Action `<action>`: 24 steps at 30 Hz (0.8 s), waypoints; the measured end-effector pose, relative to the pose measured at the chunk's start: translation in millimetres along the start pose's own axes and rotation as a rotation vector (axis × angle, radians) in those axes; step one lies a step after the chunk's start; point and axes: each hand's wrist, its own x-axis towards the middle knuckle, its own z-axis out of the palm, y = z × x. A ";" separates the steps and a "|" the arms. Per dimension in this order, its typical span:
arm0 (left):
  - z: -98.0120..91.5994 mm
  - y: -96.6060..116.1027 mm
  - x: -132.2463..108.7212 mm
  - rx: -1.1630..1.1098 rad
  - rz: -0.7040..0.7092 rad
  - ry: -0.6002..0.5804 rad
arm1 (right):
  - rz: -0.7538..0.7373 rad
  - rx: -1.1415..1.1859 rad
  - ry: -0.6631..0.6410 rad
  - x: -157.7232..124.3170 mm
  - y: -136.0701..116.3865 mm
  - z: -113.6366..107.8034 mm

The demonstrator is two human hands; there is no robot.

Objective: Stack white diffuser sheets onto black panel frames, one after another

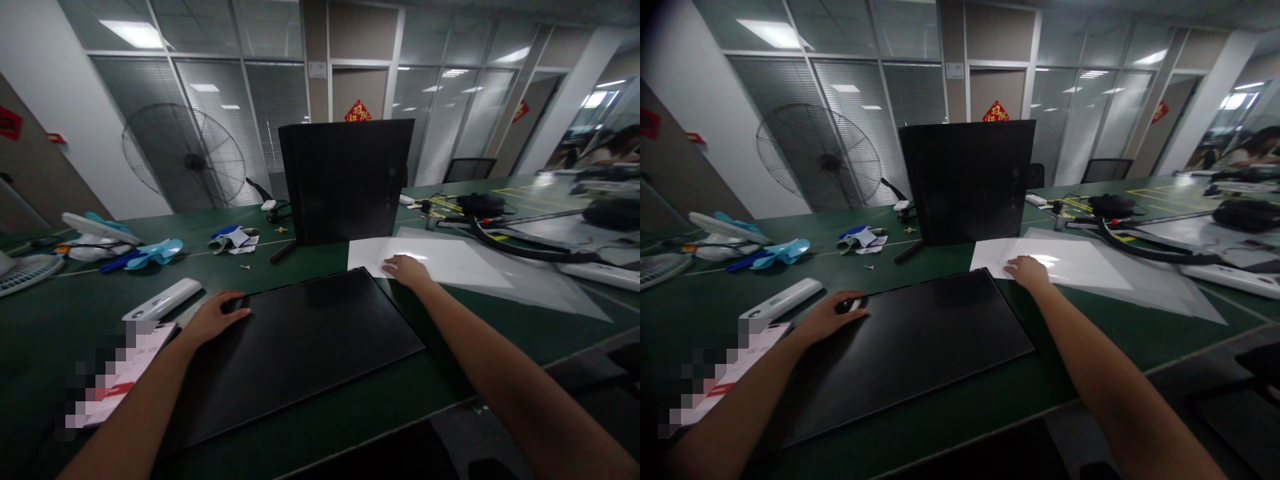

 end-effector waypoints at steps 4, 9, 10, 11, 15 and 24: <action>1.2 -1.3 -0.3 0.008 -0.011 -0.010 | 0.004 0.018 0.045 -3.5 0.0 -7.4; -1.0 0.5 -0.2 0.009 -0.023 -0.014 | -0.080 0.057 0.112 -16.1 -21.7 -31.4; -1.9 1.5 -0.5 0.007 -0.026 -0.016 | -0.103 0.077 0.109 -19.6 -30.4 -36.7; -2.7 2.7 -1.0 0.004 -0.028 -0.017 | -0.131 0.103 0.097 -24.0 -40.9 -41.4; -4.2 7.2 -3.7 -0.006 -0.022 0.001 | -0.322 0.244 -0.038 -56.7 -99.3 -51.6; 1.0 2.6 0.2 -0.091 -0.072 0.033 | -0.964 0.885 -0.629 -137.1 -172.1 -61.7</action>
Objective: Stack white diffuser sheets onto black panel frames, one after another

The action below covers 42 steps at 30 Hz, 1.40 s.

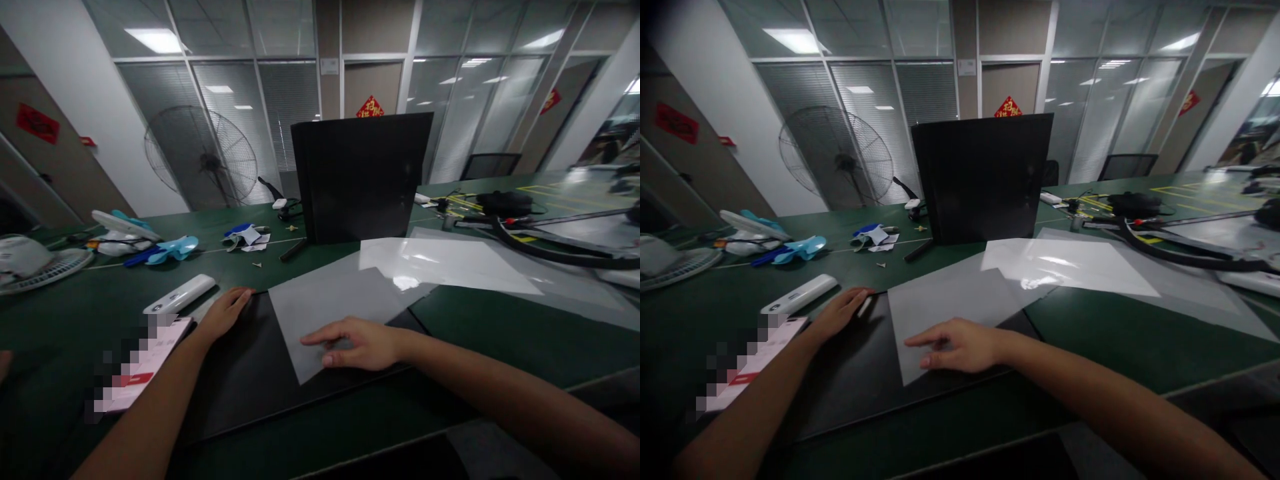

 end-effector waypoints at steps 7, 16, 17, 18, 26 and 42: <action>1.0 -3.1 1.4 0.034 -0.025 -0.020 | 0.470 -0.896 0.272 -17.6 53.1 -57.9; 3.3 -8.6 1.8 0.094 -0.001 -0.012 | 0.227 -0.828 0.127 -3.6 19.3 -22.3; 3.8 -10.0 2.0 0.101 0.007 -0.005 | 0.194 -0.831 0.123 -2.6 20.0 -20.1; 4.3 -11.3 2.2 0.103 0.016 0.000 | 0.187 -0.859 0.142 -2.4 22.9 -19.4; 5.2 -15.2 2.7 0.080 0.020 -0.011 | 0.387 -0.913 0.126 -15.1 43.1 -34.2; 7.7 -21.5 7.0 0.104 0.015 0.020 | 0.183 -0.807 -0.026 -19.3 11.1 12.8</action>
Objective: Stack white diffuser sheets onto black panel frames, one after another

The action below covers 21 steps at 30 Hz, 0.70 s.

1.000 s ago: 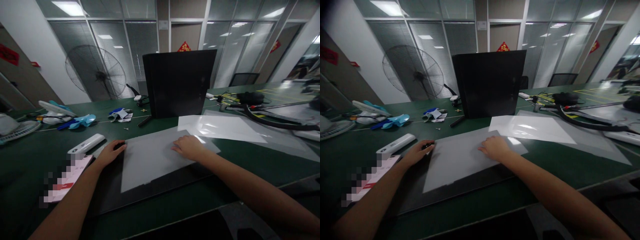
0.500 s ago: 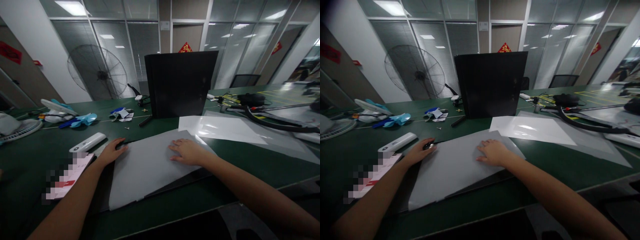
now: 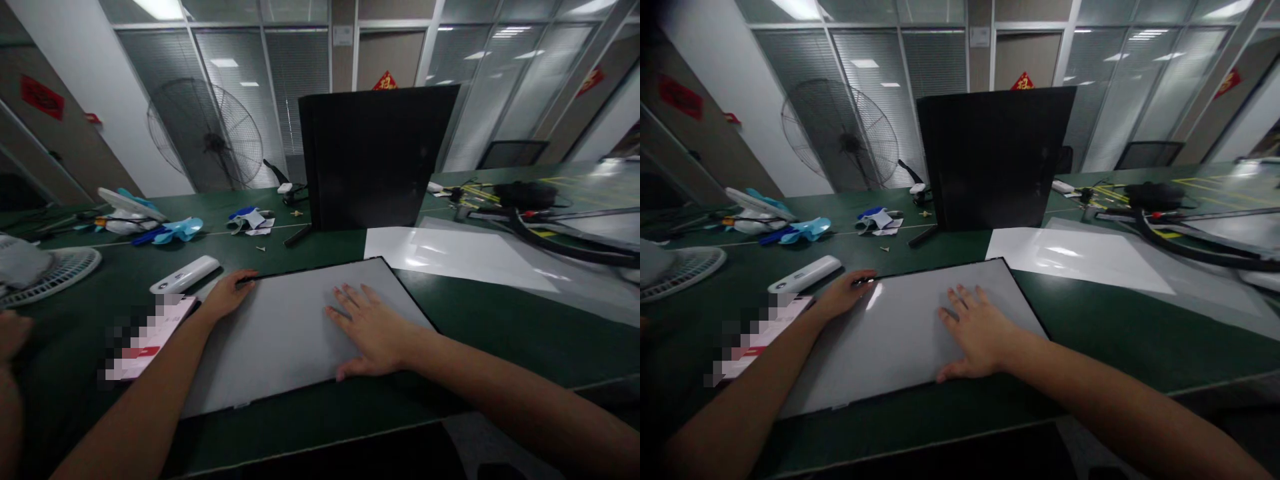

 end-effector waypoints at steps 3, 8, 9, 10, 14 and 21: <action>3.4 -2.2 1.4 0.022 0.020 0.005 | -0.303 0.069 0.014 1.6 -9.6 0.0; -0.3 3.0 1.5 0.080 0.018 0.009 | -0.429 0.171 -0.034 9.5 -20.0 9.7; -3.0 4.9 1.3 0.086 0.004 0.007 | -0.424 0.179 -0.039 11.4 -18.8 12.2; -6.1 6.6 1.0 0.094 -0.017 0.005 | -0.422 0.183 -0.041 13.4 -16.7 14.4; -15.8 10.1 -1.0 0.161 -0.035 -0.051 | -0.415 0.179 -0.034 21.5 -2.5 16.2; -8.1 16.4 -7.3 0.357 0.080 -0.183 | -0.424 0.200 -0.027 33.6 15.6 10.5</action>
